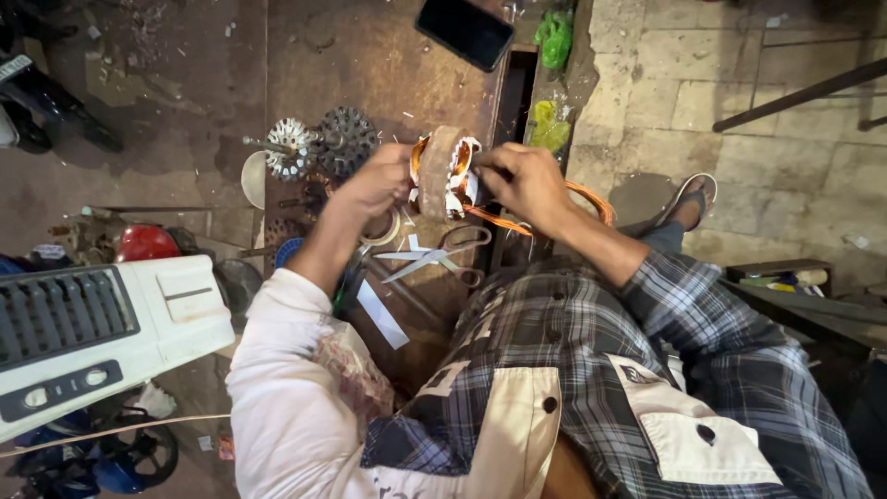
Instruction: The person cuts a piece of white paper with scissors and then uses it to wrap and secure copper wire coils on a cylindrical electrical component. They repeatedly adjust the wire and paper, using both hands to manipulate the assembly on a workbench.
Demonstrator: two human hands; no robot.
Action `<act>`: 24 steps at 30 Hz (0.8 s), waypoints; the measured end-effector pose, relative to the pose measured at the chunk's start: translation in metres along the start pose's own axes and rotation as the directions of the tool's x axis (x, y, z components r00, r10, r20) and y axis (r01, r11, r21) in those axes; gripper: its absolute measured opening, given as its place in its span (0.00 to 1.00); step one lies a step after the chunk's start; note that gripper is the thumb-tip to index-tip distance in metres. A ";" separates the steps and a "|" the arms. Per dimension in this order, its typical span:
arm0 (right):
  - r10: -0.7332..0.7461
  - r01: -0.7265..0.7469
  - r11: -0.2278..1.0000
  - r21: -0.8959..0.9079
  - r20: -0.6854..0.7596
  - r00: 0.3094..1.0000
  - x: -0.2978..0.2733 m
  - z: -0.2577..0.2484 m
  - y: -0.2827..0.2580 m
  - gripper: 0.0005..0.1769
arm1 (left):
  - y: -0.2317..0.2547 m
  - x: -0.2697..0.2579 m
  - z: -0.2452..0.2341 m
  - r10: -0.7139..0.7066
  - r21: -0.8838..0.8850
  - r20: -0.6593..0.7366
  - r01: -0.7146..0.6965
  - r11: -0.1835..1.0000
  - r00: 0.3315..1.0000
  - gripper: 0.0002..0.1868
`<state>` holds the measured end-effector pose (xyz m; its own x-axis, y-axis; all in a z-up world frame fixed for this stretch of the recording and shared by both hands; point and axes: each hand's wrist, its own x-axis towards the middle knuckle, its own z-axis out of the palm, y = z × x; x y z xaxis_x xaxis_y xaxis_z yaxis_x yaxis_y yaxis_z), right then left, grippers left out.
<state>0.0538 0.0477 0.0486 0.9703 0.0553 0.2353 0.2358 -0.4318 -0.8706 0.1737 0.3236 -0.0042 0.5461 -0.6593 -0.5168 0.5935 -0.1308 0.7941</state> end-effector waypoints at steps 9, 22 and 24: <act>-0.049 0.049 0.989 -0.140 0.003 0.999 0.002 0.012 0.011 0.09 | 0.016 -0.011 0.005 0.296 0.589 -0.025 -0.225 0.776 0.955 0.13; -0.129 0.122 0.977 -0.173 -0.034 0.991 -0.001 0.004 0.011 0.10 | 0.023 -0.014 0.018 0.597 0.809 0.159 -0.450 0.377 0.786 0.08; -0.192 0.180 0.945 -0.273 -0.017 0.981 -0.001 0.006 0.011 0.11 | 0.019 -0.010 0.019 0.619 0.791 0.150 -0.469 0.393 0.771 0.08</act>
<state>0.0554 0.0483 0.0365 0.9061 0.1217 0.4052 0.3828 -0.6437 -0.6627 0.1679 0.3133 0.0221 0.6997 -0.7004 0.1411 -0.4907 -0.3275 0.8075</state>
